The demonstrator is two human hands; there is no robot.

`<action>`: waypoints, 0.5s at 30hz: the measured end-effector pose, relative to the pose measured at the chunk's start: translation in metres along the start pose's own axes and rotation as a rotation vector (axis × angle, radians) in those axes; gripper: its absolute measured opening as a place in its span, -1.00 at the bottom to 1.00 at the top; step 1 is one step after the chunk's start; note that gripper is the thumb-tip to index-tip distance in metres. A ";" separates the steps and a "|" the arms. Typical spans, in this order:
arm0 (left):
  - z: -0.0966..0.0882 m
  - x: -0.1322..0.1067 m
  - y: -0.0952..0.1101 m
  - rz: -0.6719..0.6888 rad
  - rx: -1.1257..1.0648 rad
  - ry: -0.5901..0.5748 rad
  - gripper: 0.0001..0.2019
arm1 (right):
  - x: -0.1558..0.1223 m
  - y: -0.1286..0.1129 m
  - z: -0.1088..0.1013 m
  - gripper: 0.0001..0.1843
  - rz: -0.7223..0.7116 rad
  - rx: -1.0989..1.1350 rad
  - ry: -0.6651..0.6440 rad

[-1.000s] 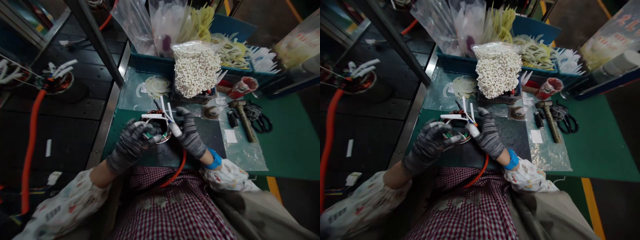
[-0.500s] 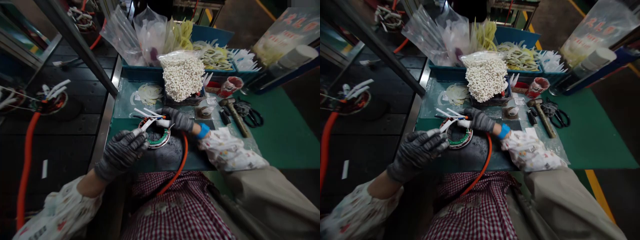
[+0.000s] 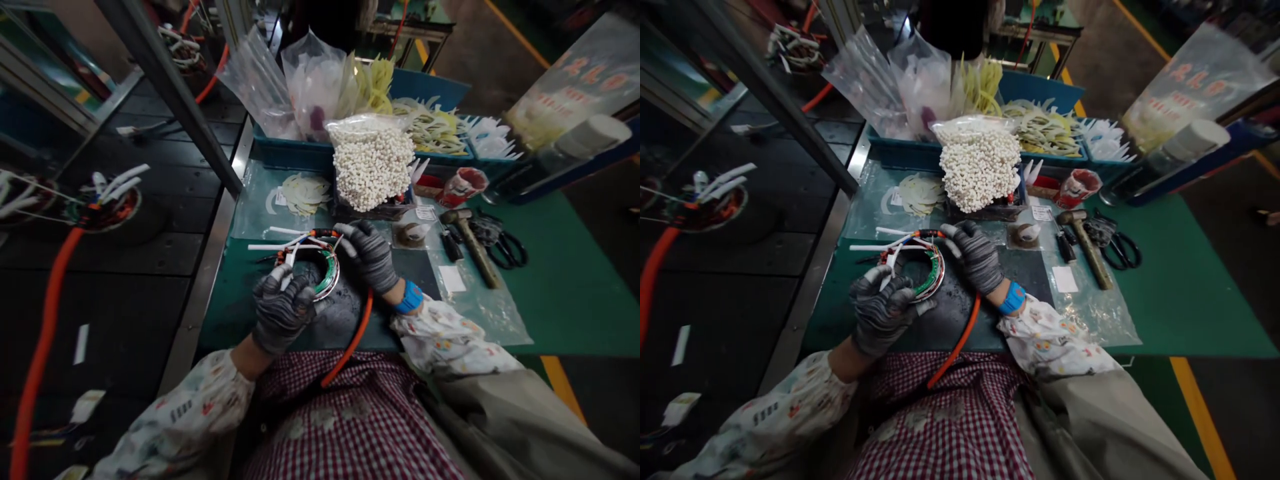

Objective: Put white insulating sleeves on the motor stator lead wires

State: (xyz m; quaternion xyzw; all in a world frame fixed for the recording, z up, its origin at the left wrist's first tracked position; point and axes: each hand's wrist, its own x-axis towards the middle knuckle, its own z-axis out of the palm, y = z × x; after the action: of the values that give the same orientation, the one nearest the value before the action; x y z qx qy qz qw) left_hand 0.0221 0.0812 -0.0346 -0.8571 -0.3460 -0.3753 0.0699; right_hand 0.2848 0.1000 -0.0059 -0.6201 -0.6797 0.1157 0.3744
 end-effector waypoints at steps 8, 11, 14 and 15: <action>-0.004 0.003 -0.003 0.008 -0.057 -0.057 -0.82 | 0.100 -0.050 -0.034 -0.64 0.021 -0.346 0.048; -0.005 0.008 -0.005 0.021 -0.066 -0.062 -0.84 | 0.125 -0.056 -0.029 -0.72 0.078 -0.315 0.026; -0.006 0.011 -0.005 0.049 -0.086 -0.033 -0.82 | 0.121 -0.057 -0.029 -0.82 -0.033 -0.272 0.023; -0.006 0.011 -0.005 0.059 -0.083 -0.024 -0.83 | 0.114 -0.057 -0.032 -0.84 -0.080 -0.250 0.007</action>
State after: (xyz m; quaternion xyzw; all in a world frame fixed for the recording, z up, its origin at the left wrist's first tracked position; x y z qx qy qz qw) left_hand 0.0204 0.0892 -0.0231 -0.8734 -0.3057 -0.3769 0.0410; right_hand 0.2679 0.1850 0.0934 -0.6346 -0.7117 0.0128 0.3010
